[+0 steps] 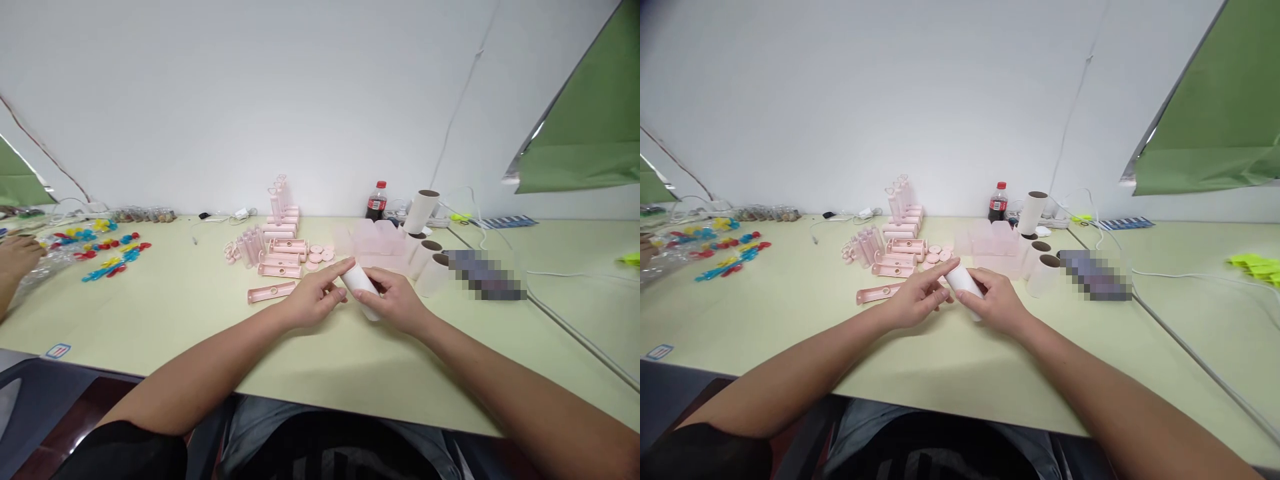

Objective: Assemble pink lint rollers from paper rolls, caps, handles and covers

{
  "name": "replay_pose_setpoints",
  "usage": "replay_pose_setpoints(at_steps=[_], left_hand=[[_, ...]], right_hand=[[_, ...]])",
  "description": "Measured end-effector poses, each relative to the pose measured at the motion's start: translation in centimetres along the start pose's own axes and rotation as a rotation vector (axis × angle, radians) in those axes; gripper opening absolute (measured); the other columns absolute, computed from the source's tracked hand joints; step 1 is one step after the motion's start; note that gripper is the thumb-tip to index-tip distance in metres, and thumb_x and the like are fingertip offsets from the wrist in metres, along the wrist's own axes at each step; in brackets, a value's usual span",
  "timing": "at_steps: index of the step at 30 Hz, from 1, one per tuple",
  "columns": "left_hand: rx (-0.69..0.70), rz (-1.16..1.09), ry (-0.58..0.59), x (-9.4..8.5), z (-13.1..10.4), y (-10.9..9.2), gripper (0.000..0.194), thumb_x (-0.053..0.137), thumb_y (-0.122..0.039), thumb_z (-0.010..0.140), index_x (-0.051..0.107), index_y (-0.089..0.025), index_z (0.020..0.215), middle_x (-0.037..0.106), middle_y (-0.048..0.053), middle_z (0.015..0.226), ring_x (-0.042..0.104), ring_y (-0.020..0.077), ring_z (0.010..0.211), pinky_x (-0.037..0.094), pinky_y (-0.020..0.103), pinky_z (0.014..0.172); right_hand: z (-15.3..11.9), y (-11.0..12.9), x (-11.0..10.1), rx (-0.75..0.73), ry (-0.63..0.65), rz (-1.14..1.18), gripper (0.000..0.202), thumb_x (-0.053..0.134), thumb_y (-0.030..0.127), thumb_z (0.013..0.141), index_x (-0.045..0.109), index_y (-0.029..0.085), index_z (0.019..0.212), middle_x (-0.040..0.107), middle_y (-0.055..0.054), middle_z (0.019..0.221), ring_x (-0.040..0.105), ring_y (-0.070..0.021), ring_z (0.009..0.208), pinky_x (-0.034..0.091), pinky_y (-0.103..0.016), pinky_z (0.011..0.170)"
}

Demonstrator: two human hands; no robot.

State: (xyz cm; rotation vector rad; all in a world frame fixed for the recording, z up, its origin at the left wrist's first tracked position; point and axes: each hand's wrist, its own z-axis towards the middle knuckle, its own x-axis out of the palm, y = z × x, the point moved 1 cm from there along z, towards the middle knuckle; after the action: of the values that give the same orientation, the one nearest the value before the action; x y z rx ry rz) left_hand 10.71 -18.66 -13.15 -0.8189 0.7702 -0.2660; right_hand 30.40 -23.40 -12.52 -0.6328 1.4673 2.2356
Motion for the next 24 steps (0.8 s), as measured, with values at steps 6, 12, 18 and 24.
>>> replay_pose_setpoints(at_steps=[6, 12, 18, 24], left_hand=[[0.046, 0.251, -0.041, -0.3, 0.0, -0.7, 0.060, 0.045, -0.021, 0.094, 0.029, -0.027, 0.152, 0.041, 0.009, 0.153, 0.063, 0.0214, 0.111, 0.054, 0.036, 0.090], [-0.204, 0.841, -0.097, -2.6, 0.7, -0.8, 0.031, 0.053, -0.024, 0.089, 0.064, -0.021, 0.118, 0.058, 0.010, 0.132, 0.050, 0.0299, 0.123, 0.040, 0.050, 0.103], [-0.383, 1.117, 0.053, -2.7, -0.1, -0.3, 0.019, 0.053, -0.019, 0.083, 0.071, -0.015, 0.090, 0.062, 0.015, 0.103, 0.052, 0.0327, 0.102, 0.038, 0.050, 0.088], [-0.344, 1.149, 0.118, -1.6, -0.5, 0.3, 0.024, 0.047, -0.011, 0.081, 0.071, -0.014, 0.079, 0.061, 0.018, 0.100, 0.049, 0.0331, 0.099, 0.036, 0.049, 0.085]], right_hand=[[-0.1, -0.5, 0.1, 0.035, 0.021, 0.114, 0.060, 0.059, 0.040, 0.082, 0.046, 0.020, 0.137, 0.054, 0.002, 0.074, 0.050, -0.0149, 0.061, 0.040, -0.027, 0.056], [0.2, -0.5, -0.9, 0.143, -0.145, 0.335, 0.053, 0.062, 0.042, 0.080, 0.046, 0.023, 0.126, 0.062, 0.000, 0.077, 0.053, -0.0150, 0.060, 0.042, -0.025, 0.051], [0.3, -0.3, -0.7, 0.176, -0.173, 0.415, 0.049, 0.066, 0.043, 0.079, 0.046, 0.024, 0.120, 0.065, 0.000, 0.077, 0.059, -0.0172, 0.063, 0.047, -0.026, 0.052], [0.1, -0.4, -0.3, 0.161, -0.154, 0.409, 0.050, 0.066, 0.045, 0.080, 0.045, 0.024, 0.121, 0.066, 0.000, 0.077, 0.060, -0.0177, 0.064, 0.049, -0.027, 0.054]])
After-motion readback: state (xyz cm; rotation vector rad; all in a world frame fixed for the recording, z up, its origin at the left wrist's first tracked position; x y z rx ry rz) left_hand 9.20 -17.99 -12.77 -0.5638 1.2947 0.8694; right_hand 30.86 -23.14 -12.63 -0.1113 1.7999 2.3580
